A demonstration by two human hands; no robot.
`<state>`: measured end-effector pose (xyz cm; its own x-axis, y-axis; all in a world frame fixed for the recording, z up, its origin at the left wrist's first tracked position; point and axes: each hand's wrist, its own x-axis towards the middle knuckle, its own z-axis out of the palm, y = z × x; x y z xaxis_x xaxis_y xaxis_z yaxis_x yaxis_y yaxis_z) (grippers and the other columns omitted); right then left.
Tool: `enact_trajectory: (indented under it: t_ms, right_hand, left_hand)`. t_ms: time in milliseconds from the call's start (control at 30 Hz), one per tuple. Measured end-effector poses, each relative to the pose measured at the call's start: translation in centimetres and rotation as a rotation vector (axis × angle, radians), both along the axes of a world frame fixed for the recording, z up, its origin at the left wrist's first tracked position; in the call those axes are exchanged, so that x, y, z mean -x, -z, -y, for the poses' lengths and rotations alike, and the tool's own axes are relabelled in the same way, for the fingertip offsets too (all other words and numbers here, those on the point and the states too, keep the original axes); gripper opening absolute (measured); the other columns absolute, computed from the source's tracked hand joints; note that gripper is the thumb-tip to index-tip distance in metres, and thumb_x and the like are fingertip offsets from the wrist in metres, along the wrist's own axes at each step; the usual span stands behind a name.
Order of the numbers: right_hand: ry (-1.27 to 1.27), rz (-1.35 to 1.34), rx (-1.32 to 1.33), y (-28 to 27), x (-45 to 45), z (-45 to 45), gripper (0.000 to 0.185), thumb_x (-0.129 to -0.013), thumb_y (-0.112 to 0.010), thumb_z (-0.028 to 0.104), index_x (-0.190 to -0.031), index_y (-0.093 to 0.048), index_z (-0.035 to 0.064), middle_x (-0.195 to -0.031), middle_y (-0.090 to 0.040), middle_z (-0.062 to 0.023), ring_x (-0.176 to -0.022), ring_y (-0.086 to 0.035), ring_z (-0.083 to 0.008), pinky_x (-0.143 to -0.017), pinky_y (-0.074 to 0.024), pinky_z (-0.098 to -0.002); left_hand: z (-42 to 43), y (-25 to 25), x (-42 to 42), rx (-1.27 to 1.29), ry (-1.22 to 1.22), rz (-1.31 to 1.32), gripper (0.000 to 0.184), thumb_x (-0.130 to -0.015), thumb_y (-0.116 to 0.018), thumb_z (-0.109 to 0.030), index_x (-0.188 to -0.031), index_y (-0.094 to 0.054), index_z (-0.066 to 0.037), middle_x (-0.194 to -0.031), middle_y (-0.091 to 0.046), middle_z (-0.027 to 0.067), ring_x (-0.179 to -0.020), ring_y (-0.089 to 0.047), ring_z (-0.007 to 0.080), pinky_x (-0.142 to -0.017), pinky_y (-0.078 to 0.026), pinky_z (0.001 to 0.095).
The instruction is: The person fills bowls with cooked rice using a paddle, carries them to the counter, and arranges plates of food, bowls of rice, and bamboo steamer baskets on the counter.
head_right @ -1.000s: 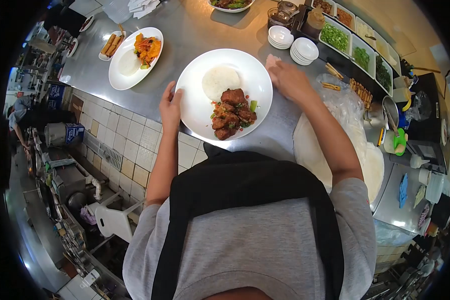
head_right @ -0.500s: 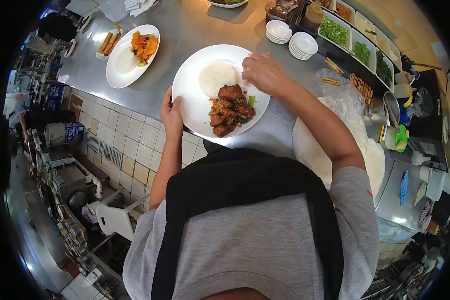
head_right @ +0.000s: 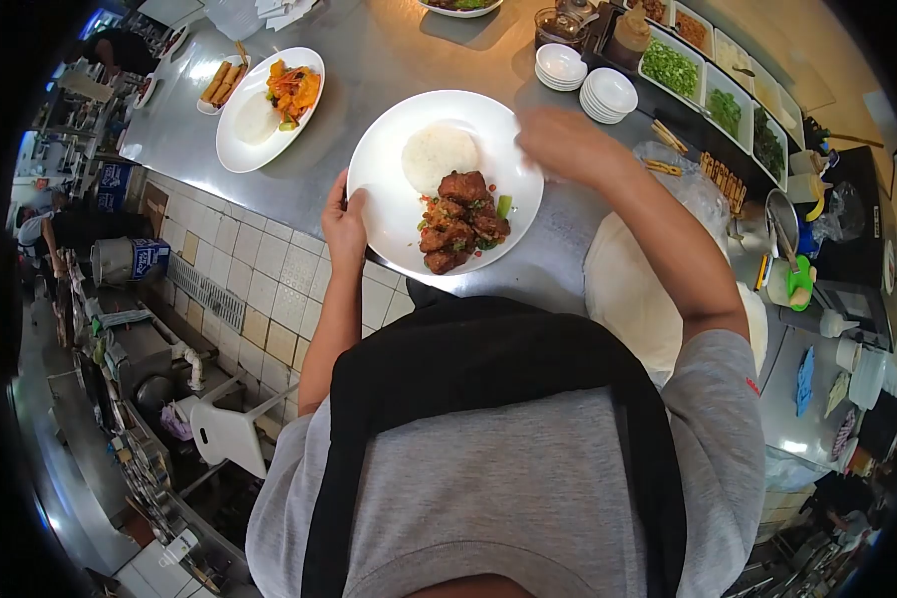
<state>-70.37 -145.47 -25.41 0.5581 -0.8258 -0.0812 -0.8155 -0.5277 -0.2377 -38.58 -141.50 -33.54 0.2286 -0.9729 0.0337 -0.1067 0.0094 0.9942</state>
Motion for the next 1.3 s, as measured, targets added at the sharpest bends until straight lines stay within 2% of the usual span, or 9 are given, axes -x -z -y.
enact_trajectory:
  t_ms: [267, 400, 500, 633, 733, 900, 967, 1200, 1300]
  right_hand:
    - [0.131, 0.066, 0.307, 4.8, 2.4, -3.8, 0.027, -0.080, -0.056, 0.012, -0.105, -0.062, 0.0067, -0.115, -0.056, -0.0125, -0.097, -0.057, -0.0300, -0.085, -0.0460, -0.0358]
    - [0.227, 0.137, 0.236, 5.6, 3.0, -4.1, 0.026, -0.082, -0.052, 0.012, -0.106, -0.062, 0.0050, -0.115, -0.056, -0.0129, -0.094, -0.058, -0.0316, -0.086, -0.0450, -0.0346]
    - [0.615, 0.545, 0.018, 6.5, 3.2, -0.8, 0.025, -0.085, -0.052, 0.015, -0.102, -0.064, 0.0029, -0.090, -0.064, -0.0113, -0.086, -0.061, -0.0263, -0.081, -0.0461, -0.0302]
    - [0.608, 1.002, -0.915, 7.1, 0.4, 6.2, 0.037, -0.087, -0.052, 0.033, -0.109, -0.061, 0.0038, -0.082, -0.065, -0.0072, -0.071, -0.062, -0.0134, -0.062, -0.0492, -0.0328]
    - [0.674, 0.796, -0.762, 5.2, -4.3, 10.3, 0.037, -0.089, -0.048, 0.036, -0.090, -0.065, 0.0025, -0.077, -0.061, -0.0026, -0.060, -0.052, -0.0100, -0.055, -0.0452, -0.0279]
    - [0.173, 0.543, -0.932, 4.9, -9.8, 14.3, 0.026, -0.082, -0.049, 0.029, -0.072, -0.058, 0.0066, -0.057, -0.044, 0.0013, -0.043, -0.037, -0.0100, -0.039, -0.0322, -0.0280]
    - [-0.049, 0.276, -1.027, 1.9, -12.8, 13.8, 0.020, -0.078, -0.051, 0.025, -0.068, -0.053, 0.0074, -0.057, -0.042, 0.0001, -0.043, -0.038, -0.0106, -0.039, -0.0320, -0.0287]
    - [-0.235, 0.309, -1.444, 3.1, -13.1, 14.6, 0.016, -0.077, -0.056, 0.022, -0.078, -0.055, 0.0061, -0.055, -0.037, -0.0004, -0.039, -0.036, -0.0106, -0.034, -0.0292, -0.0266]
    - [0.209, 0.595, -1.224, 2.2, -7.9, 12.6, 0.029, -0.083, -0.057, 0.027, -0.103, -0.057, 0.0055, -0.057, -0.043, -0.0006, -0.040, -0.042, -0.0104, -0.034, -0.0337, -0.0243]
  left_hand:
    - [-0.5, 0.4, 0.1, 0.020, -0.040, 0.000, 0.035, -0.084, -0.052, -0.005, -0.119, -0.051, 0.001, -0.102, -0.061, 0.0107, -0.088, -0.058, 0.0160, -0.079, -0.045, 0.0274]
    - [-2.0, -0.2, 0.7, 0.002, -0.081, 0.066, 0.035, -0.085, -0.053, -0.007, -0.119, -0.050, 0.001, -0.099, -0.061, 0.0107, -0.086, -0.058, 0.0171, -0.078, -0.045, 0.0289]
    - [-0.6, -0.1, 0.5, -0.027, -0.059, 0.099, 0.035, -0.085, -0.053, -0.008, -0.120, -0.052, 0.000, -0.102, -0.061, 0.0121, -0.091, -0.058, 0.0192, -0.082, -0.045, 0.0296]
    - [3.7, 0.8, -0.2, -0.077, 0.153, 0.174, 0.035, -0.085, -0.054, -0.008, -0.119, -0.056, -0.003, -0.107, -0.060, 0.0147, -0.100, -0.057, 0.0228, -0.088, -0.043, 0.0314]
    - [6.3, -0.7, -0.3, 0.002, 0.315, 0.297, 0.038, -0.082, -0.058, -0.009, -0.120, -0.056, -0.005, -0.121, -0.051, 0.0159, -0.113, -0.049, 0.0233, -0.092, -0.040, 0.0319]
    - [10.0, 0.2, 0.3, 0.078, 0.544, 0.267, 0.059, -0.080, -0.062, -0.012, -0.134, -0.040, -0.007, -0.141, -0.027, 0.0162, -0.128, -0.033, 0.0270, -0.098, -0.035, 0.0318]
    - [10.6, -0.1, 1.1, 0.068, 0.520, 0.294, 0.075, -0.079, -0.065, -0.011, -0.141, -0.023, -0.007, -0.142, -0.024, 0.0116, -0.120, -0.039, 0.0187, -0.099, -0.034, 0.0293]
    - [10.7, 0.6, 2.0, 0.091, 0.421, 0.356, 0.093, -0.073, -0.073, -0.018, -0.143, -0.013, -0.003, -0.148, -0.012, 0.0180, -0.132, -0.024, 0.0295, -0.101, -0.032, 0.0313]
    - [9.6, -1.1, 2.4, -0.011, 0.403, 0.315, 0.083, -0.075, -0.071, -0.017, -0.140, -0.022, -0.002, -0.148, -0.012, 0.0168, -0.133, -0.024, 0.0300, -0.100, -0.033, 0.0318]
